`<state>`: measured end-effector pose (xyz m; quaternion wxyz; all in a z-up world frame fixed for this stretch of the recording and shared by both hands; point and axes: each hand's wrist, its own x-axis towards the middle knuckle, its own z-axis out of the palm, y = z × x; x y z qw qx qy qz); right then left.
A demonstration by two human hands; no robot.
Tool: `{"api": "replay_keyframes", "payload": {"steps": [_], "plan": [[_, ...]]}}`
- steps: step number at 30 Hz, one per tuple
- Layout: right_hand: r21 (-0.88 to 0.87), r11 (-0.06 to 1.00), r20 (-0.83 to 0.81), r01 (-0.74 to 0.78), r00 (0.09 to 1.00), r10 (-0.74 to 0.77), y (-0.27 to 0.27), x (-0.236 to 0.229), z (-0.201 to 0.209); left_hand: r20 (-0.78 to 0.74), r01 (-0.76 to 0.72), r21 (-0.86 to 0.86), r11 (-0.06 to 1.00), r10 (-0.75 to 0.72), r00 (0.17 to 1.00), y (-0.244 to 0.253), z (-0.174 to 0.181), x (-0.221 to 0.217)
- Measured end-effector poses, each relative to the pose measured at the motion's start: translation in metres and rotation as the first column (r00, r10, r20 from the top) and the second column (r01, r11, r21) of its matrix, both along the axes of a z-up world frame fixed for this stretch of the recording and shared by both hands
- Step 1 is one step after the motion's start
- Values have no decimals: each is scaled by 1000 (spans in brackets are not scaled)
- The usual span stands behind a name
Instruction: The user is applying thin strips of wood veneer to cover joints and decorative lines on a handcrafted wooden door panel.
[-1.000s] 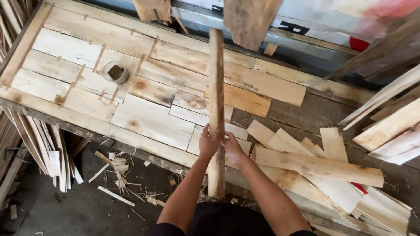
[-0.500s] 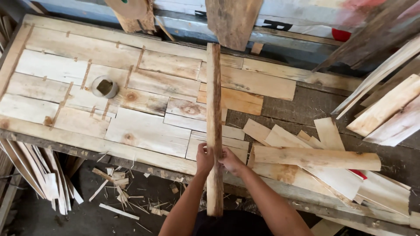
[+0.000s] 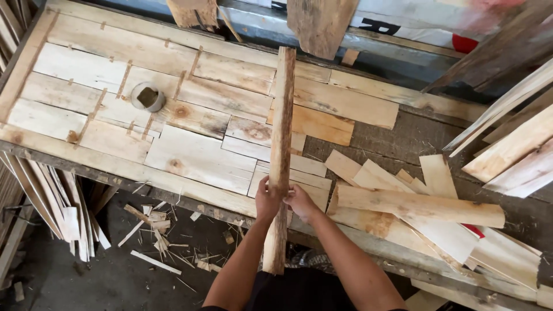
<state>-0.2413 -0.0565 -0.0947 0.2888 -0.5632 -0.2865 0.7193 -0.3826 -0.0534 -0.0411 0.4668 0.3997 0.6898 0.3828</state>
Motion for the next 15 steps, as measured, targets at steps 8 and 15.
{"api": "replay_keyframes", "payload": {"steps": [8, 15], "plan": [[34, 998, -116, -52, 992, 56, 13, 11, 37, -60, -94, 53, 994, 97, 994, 8, 17, 6], [11, 991, -34, -132, 991, 132, 1, 10, 64, -108, -102, 14, 995, 103, 989, -9, 23, 5]]}}
